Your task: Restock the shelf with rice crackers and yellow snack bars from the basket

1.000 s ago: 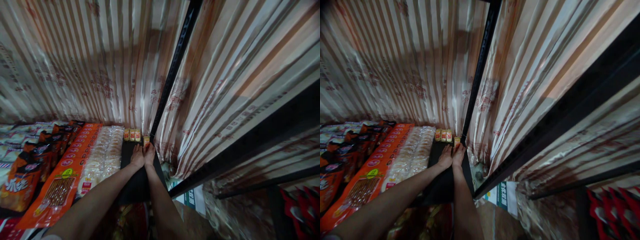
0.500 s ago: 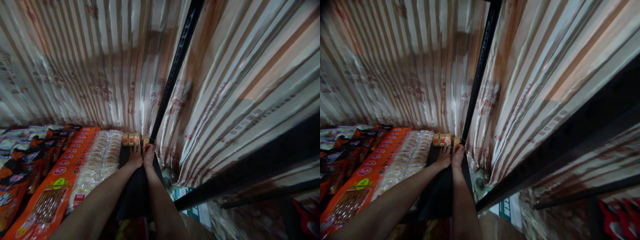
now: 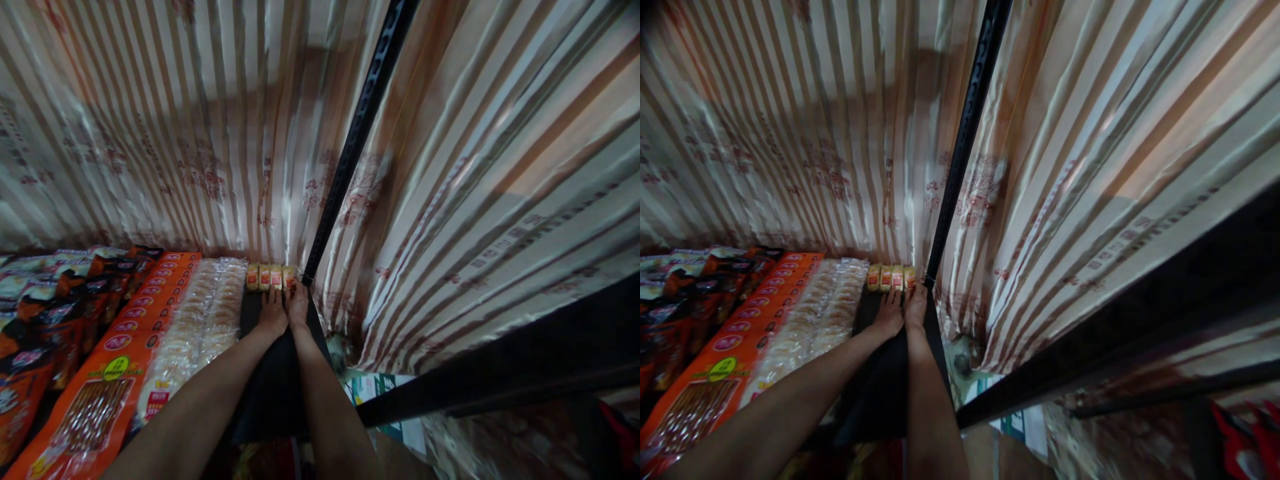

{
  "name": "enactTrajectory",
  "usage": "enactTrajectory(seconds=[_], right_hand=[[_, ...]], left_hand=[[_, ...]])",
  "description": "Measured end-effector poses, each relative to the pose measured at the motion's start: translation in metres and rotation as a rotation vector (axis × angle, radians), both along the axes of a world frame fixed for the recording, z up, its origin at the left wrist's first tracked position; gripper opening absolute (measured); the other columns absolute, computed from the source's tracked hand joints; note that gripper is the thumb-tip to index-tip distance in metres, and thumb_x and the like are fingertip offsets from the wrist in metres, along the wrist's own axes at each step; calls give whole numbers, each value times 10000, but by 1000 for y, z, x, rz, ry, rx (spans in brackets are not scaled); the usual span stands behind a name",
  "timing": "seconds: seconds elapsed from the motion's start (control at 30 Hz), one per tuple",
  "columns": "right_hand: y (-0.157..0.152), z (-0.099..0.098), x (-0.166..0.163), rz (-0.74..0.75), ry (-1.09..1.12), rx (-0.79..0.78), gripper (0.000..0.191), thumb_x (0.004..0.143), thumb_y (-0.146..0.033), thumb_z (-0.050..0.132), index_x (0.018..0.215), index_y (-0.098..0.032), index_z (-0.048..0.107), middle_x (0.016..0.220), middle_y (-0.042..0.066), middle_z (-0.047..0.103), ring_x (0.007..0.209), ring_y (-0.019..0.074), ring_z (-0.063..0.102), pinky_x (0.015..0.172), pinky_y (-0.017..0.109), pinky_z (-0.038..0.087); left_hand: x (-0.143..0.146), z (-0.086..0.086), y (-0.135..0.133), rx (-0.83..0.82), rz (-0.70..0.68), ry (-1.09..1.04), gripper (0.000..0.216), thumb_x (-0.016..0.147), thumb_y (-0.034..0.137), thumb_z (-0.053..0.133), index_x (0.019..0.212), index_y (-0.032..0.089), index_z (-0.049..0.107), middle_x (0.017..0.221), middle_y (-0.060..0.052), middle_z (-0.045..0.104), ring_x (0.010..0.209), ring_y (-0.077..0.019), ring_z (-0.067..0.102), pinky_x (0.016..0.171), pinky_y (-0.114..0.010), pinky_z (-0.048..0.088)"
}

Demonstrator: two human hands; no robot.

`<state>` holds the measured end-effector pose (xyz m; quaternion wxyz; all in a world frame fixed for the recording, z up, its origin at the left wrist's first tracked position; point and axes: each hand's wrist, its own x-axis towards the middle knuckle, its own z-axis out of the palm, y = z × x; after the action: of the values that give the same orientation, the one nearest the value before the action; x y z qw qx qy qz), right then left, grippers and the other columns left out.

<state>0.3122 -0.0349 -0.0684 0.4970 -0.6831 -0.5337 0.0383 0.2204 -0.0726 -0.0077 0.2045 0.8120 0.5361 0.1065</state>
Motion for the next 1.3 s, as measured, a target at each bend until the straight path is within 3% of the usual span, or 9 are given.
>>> enactTrajectory(seconds=[0.23,0.47,0.6,0.7,0.87,1.0,1.17,1.3], right_hand=[[-2,-3,2,-7,-41,5,256,845,-195,425,991,-122,622,1006,121,549,932,183,549,862,316,458],[-4,-3,3,28,-33,28,266,838,-172,426,981,-105,640,972,122,572,903,175,554,861,308,461],[-8,-2,-1,-1,-6,48,244,810,-130,436,927,-120,650,951,118,573,883,179,550,841,301,464],[-17,1,-6,6,13,64,235,796,-117,435,885,-133,651,928,110,572,873,181,553,842,305,465],[-45,13,-10,15,20,38,267,799,-133,404,901,-115,651,931,125,587,880,186,562,854,306,458],[-71,25,-12,3,61,-36,305,808,-168,384,943,-110,651,939,132,623,877,195,582,847,314,454],[-101,34,-18,-13,99,-109,336,803,-208,376,949,-104,661,930,137,663,870,207,603,820,309,453],[-129,34,-26,-27,117,-153,328,790,-227,393,941,-121,664,922,121,668,827,194,610,773,289,462]], left_hand=[[1,-1,-1,-11,-1,4,561,859,147,336,1417,96,302,1474,-181,287,1407,-275,111,1138,-483,84],[0,-4,0,-35,26,-4,542,869,164,287,1391,18,314,1484,-175,266,1412,-242,75,1151,-429,73],[-3,-3,-6,-32,144,-62,568,857,152,319,1392,-32,270,1508,-193,168,1410,-237,94,1148,-360,156],[-5,-1,-17,-30,196,-134,527,856,137,338,1357,-25,347,1515,-190,138,1400,-243,164,1132,-336,226],[-8,13,-43,-46,178,-258,452,854,127,373,1278,0,463,1463,-210,298,1354,-225,306,1110,-282,268],[-8,24,-64,-83,239,-417,395,875,172,375,1219,46,525,1300,-193,525,1208,-212,504,1020,-282,380],[0,17,-86,-183,377,-653,313,885,263,401,1007,117,651,991,-124,691,917,-184,641,829,-269,481],[13,14,-107,-184,430,-716,281,869,306,446,916,160,680,908,-106,702,916,-207,637,764,-283,489]])
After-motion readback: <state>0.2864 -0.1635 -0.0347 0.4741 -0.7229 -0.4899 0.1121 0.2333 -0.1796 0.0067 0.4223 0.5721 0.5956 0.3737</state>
